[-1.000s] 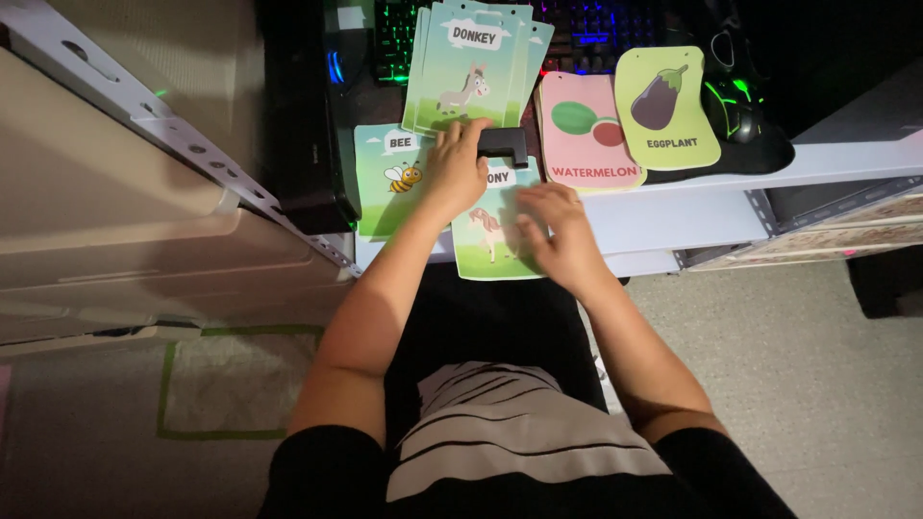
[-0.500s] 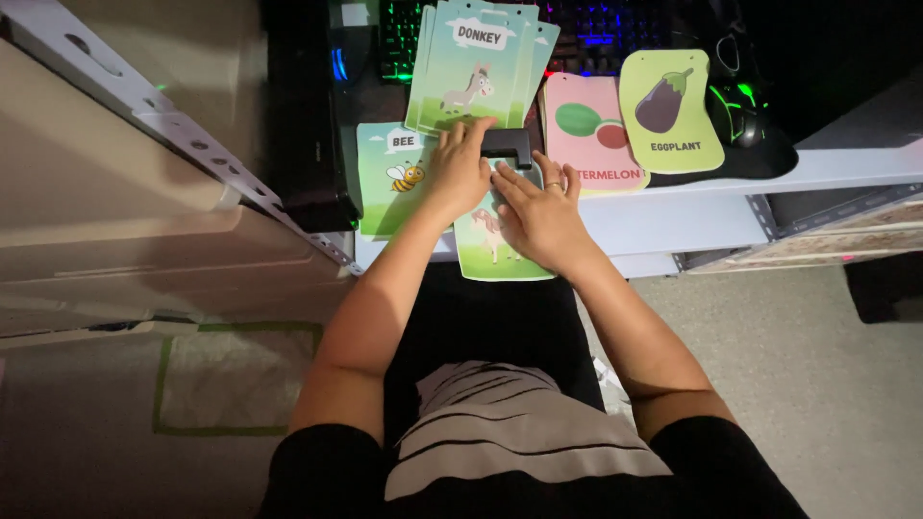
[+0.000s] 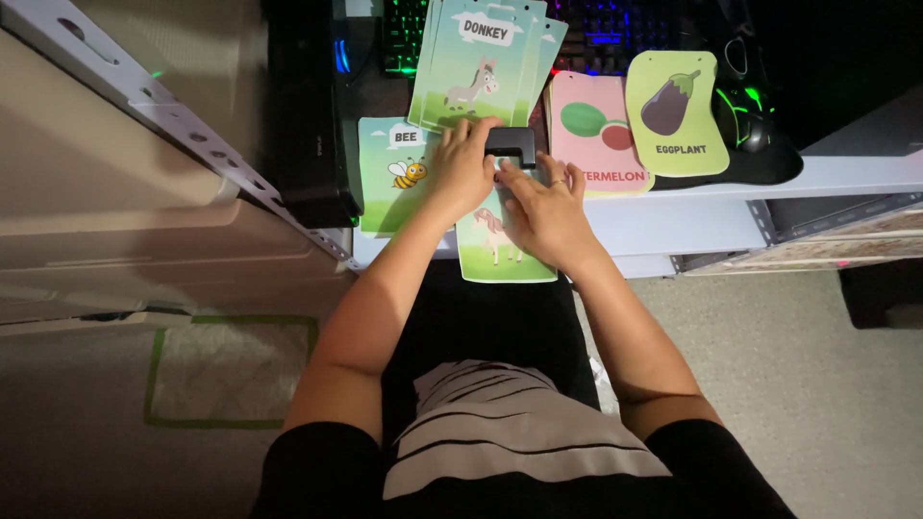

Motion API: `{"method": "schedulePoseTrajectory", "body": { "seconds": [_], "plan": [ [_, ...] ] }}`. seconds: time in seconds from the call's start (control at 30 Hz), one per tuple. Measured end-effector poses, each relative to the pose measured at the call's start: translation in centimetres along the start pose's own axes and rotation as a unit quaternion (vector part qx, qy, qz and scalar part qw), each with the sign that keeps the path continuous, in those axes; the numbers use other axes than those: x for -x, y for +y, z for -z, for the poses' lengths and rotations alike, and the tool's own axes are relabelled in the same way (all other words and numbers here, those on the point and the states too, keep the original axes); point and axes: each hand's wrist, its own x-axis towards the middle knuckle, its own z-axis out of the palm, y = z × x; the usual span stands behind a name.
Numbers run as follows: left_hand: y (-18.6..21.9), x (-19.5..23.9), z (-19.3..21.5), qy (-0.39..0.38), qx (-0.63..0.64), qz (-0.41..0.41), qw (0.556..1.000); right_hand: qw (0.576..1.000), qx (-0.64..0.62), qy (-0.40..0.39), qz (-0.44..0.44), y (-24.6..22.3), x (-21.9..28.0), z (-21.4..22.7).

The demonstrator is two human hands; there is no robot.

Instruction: The person sits on the floor and uses a handheld hole punch to punch holes in the top corners of illustrated flashcards. They pick up each card, align it in the punch, press down, and place the punched card into a growing stack on the desk.

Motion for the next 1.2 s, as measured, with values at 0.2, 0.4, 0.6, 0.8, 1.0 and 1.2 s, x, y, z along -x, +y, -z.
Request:
{"method": "schedulePoseTrajectory", "body": {
  "seconds": [0.2, 0.4, 0.6, 0.8, 1.0, 1.2],
  "plan": [
    [0.3, 0.5, 0.5, 0.018, -0.001, -0.016, 1.000, 1.000, 0.004, 0.001, -0.006, 0.0, -0.5, -0.3],
    [-0.1, 0.1, -0.4, 0.039, -0.015, -0.021, 0.999, 0.998, 0.056, 0.010, -0.019, -0.6, -0.5, -0.1],
    [0.1, 0.3, -0.1, 0.031, -0.014, -0.021, 0.999, 0.997, 0.078, 0.001, -0.025, -1.4, -1.3, 0.5],
    [0.6, 0.8, 0.7, 0.023, 0.016, -0.018, 0.999, 0.996, 0.083, -0.010, -0.038, -0.2, -1.3, -0.9],
    [0.6, 0.6, 0.5, 0.018, 0.000, -0.010, 1.000, 0.996, 0.075, 0.002, -0.050, -1.9, -1.2, 0.4],
    [0.5, 0.7, 0.5, 0.028, 0.016, -0.022, 0.999, 0.995, 0.078, -0.011, -0.060, -2.1, -0.7, 0.5]
  ]
}}
